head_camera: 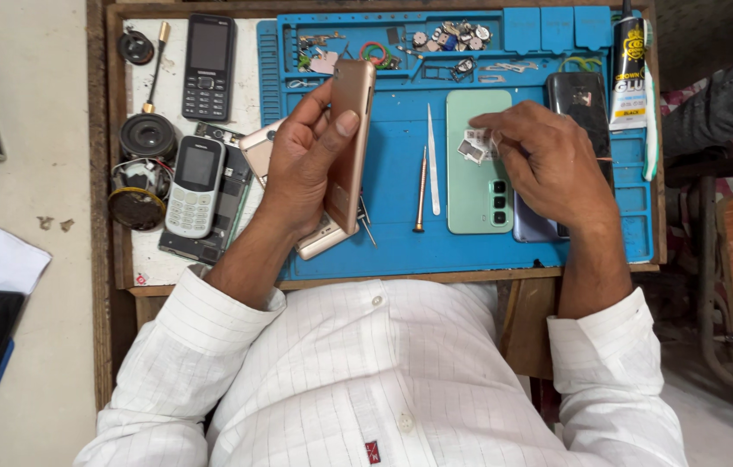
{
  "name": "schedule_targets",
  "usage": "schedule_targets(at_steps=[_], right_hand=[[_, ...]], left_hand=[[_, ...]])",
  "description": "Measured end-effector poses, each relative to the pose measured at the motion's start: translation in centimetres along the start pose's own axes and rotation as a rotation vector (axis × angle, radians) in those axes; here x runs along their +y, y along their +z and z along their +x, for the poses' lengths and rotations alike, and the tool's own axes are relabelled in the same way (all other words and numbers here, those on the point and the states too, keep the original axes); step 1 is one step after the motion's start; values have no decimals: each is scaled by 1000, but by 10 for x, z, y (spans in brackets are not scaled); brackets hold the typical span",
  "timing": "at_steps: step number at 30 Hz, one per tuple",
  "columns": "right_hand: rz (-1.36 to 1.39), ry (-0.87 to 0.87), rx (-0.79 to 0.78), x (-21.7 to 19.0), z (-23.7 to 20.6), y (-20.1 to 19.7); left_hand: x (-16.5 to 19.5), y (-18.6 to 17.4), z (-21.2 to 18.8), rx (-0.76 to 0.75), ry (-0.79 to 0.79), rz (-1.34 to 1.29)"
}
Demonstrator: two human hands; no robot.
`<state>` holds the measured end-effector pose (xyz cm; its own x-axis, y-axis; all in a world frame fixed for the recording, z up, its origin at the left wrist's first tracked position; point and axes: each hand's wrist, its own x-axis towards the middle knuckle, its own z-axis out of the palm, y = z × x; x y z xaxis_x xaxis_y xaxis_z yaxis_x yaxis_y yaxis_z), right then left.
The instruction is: The person holds a gold smartphone at a repair workbench, opens the SIM tray, places a SIM card into the tray, and presses the tray back into the phone. They turn the phone over several times while working on the tray, then set the phone down on the blue mat.
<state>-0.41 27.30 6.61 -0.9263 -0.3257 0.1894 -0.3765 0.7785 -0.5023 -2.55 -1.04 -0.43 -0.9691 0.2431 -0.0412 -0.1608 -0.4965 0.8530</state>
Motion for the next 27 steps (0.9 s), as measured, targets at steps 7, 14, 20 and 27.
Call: schedule_targets(at_steps=[7, 14, 20, 27], right_hand=[[-159, -61, -185, 10, 4, -7], [-222, -92, -139, 13, -5, -16], [-316, 64, 1, 4, -20, -1], [-282, 101, 48, 9, -23, 10]], left_hand=[[-3, 2, 2, -6, 19, 38], [-4, 1, 3, -22, 20, 26], [-6, 1, 3, -1, 14, 90], [-5, 2, 2, -18, 17, 73]])
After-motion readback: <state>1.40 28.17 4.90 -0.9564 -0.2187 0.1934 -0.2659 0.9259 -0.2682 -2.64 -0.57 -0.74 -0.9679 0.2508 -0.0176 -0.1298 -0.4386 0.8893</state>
